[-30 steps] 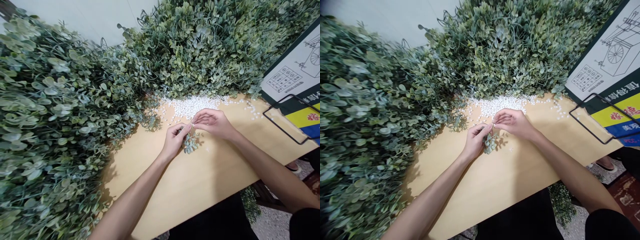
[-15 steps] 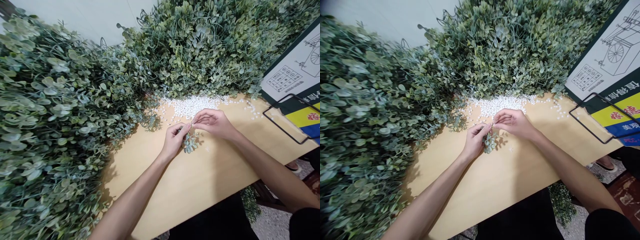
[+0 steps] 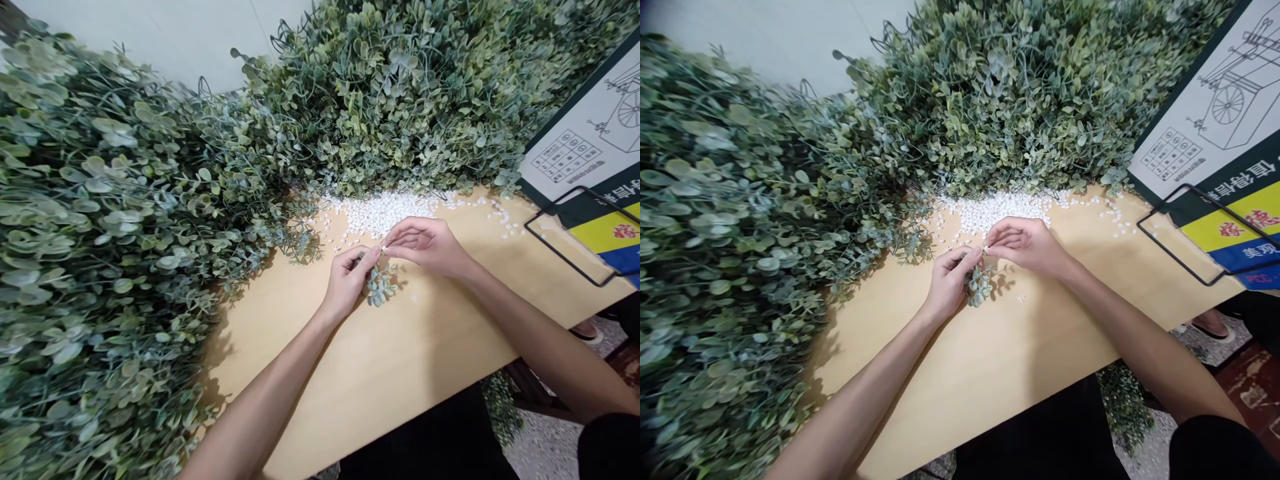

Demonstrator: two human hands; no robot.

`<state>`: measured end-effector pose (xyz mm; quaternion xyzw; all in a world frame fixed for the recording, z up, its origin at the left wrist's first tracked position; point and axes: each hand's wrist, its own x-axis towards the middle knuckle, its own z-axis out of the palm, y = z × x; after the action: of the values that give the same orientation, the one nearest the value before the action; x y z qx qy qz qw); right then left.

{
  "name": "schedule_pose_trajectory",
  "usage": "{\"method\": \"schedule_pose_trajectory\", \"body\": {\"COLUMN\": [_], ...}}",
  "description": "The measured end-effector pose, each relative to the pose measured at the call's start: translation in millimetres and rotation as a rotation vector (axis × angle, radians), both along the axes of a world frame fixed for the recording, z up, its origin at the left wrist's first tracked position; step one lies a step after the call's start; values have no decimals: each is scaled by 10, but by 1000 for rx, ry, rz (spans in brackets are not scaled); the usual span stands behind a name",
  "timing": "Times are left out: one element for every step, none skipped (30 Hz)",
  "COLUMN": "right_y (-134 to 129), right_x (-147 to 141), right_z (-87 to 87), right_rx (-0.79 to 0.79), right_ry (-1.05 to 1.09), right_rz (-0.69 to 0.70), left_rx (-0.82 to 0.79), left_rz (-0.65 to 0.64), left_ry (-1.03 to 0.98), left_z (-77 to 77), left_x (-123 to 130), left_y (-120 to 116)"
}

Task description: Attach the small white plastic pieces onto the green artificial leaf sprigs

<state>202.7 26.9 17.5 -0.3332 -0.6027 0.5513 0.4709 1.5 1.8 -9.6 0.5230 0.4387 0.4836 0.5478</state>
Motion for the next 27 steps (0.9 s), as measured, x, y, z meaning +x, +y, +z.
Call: {"method": "schedule_pose_trajectory", "body": {"right_y": [2,5,7,9,10,11,11,11,10,9,7,5,3,2,1,0,0,1,2,4,6,8,10,11,12,13,12], "right_x": [2,4,7,9,11,12,13,14,14,14,13,13,12,11,11,10,10,10,11,12,13,14,15,15,16,16,16], "right_z": [-2,-4,-6,-7,-8,-7,-7,-5,-4,-2,0,3,5,8,10,12,14,16,16,17,16,15,14,14,13,13,14], "right_rx": [2,4,4,3,-1,-4,-7,-9,-10,-9,-7,-4,-2,-1,0,1,1,2,6,9,12,12,10,7,5,4,4], "right_ry": [-1,-2,-4,-6,-9,-10,-11,-12,-12,-14,-15,-17,-19,-21,-23,-23,-24,-23,-22,-19,-13,-7,-2,1,1,-1,-5], "right_rz": [0,-1,-2,-4,-8,-13,-18,-22,-23,-24,-24,-24,-25,-26,-27,-28,-28,-28,-28,-27,-26,-26,-27,-28,-30,-33,-36], "left_rx": [1,2,4,7,9,12,13,15,16,17,18,19,20,21,21,21,21,22,22,24,27,29,32,36,41,47,53], "left_rz": [-1,-3,-5,-7,-8,-9,-9,-11,-13,-14,-13,-11,-9,-7,-7,-8,-9,-10,-10,-10,-12,-15,-18,-19,-19,-16,-13], "left_ry": [-3,-5,-4,-2,0,1,1,0,-1,-3,-5,-5,-6,-5,-4,-1,2,7,12,18,23,28,32,34,36,37,38], "left_z": [-1,-1,-1,-2,-2,-2,-2,-2,-2,-2,-1,1,2,5,8,11,13,15,17,18,18,18,17,17,17,17,17], "left_x": [0,0,-1,-2,-4,-6,-7,-8,-8,-7,-6,-4,-3,-1,0,0,0,-1,-2,-3,-5,-6,-6,-6,-5,-4,-2], "left_y": [0,0,0,0,0,0,0,0,0,-1,-1,-2,-3,-4,-5,-6,-7,-7,-8,-8,-8,-8,-8,-8,-8,-8,-8]}}
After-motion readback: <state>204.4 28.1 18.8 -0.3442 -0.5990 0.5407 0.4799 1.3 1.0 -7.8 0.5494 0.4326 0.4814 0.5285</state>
